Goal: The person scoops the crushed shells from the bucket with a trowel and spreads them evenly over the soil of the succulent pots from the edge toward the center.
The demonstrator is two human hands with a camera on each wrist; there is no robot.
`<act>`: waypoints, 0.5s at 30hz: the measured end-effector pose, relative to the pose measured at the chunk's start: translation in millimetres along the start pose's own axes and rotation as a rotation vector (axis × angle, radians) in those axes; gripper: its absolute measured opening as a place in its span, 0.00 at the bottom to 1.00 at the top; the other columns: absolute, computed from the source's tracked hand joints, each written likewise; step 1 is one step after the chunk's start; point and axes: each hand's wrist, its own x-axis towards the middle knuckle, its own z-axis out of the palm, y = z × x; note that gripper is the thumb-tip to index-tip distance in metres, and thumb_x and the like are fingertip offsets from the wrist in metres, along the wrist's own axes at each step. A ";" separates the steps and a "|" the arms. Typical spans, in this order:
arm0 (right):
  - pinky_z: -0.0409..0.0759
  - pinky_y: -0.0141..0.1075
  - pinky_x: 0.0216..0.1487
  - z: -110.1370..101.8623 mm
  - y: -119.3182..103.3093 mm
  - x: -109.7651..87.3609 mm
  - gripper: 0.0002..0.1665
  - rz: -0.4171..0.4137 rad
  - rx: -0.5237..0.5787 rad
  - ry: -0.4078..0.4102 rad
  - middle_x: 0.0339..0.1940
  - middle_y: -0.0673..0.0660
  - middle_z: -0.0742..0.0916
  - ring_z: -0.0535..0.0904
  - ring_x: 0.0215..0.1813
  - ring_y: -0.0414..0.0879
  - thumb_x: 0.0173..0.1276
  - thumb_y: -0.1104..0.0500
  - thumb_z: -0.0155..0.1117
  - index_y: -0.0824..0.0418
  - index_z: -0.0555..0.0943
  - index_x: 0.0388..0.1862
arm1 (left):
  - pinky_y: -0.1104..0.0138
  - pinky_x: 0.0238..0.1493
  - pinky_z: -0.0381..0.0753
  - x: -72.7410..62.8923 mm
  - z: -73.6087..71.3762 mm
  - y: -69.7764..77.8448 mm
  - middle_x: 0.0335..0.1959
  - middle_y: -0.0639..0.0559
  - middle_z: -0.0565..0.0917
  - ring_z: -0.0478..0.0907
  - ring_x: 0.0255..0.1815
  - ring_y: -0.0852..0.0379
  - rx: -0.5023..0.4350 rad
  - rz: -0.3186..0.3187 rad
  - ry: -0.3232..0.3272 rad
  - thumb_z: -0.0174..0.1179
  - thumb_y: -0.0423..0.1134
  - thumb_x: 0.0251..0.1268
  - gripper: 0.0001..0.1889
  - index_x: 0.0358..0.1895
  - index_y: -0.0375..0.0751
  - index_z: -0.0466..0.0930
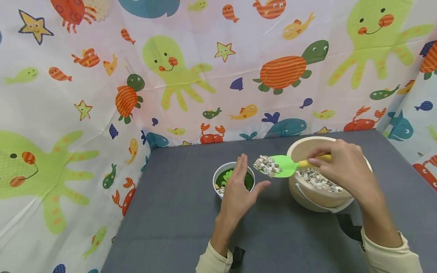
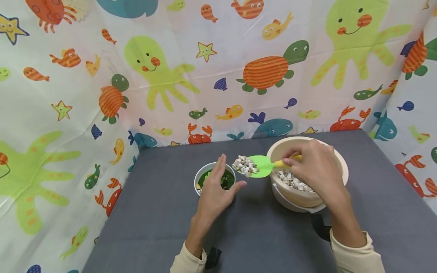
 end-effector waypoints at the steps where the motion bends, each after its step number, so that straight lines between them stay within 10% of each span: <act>1: 0.67 0.47 0.41 1.5 -1.2 0.8 0.07 -0.006 0.004 0.001 0.31 0.58 0.92 0.79 0.40 0.56 0.58 0.66 0.76 0.60 0.93 0.37 | 0.52 0.80 0.67 0.2 -1.2 -1.1 0.84 0.48 0.62 0.60 0.86 0.48 -0.002 -0.003 0.004 0.73 0.58 0.62 0.51 0.83 0.41 0.59; 15: 0.69 0.38 0.35 14.6 -17.2 9.5 0.10 -0.057 0.039 0.012 0.30 0.54 0.93 0.78 0.39 0.51 0.57 0.67 0.77 0.56 0.93 0.36 | 0.48 0.80 0.68 -3.1 -16.3 -17.0 0.85 0.49 0.61 0.58 0.86 0.47 -0.033 -0.032 0.024 0.72 0.58 0.63 0.51 0.83 0.41 0.58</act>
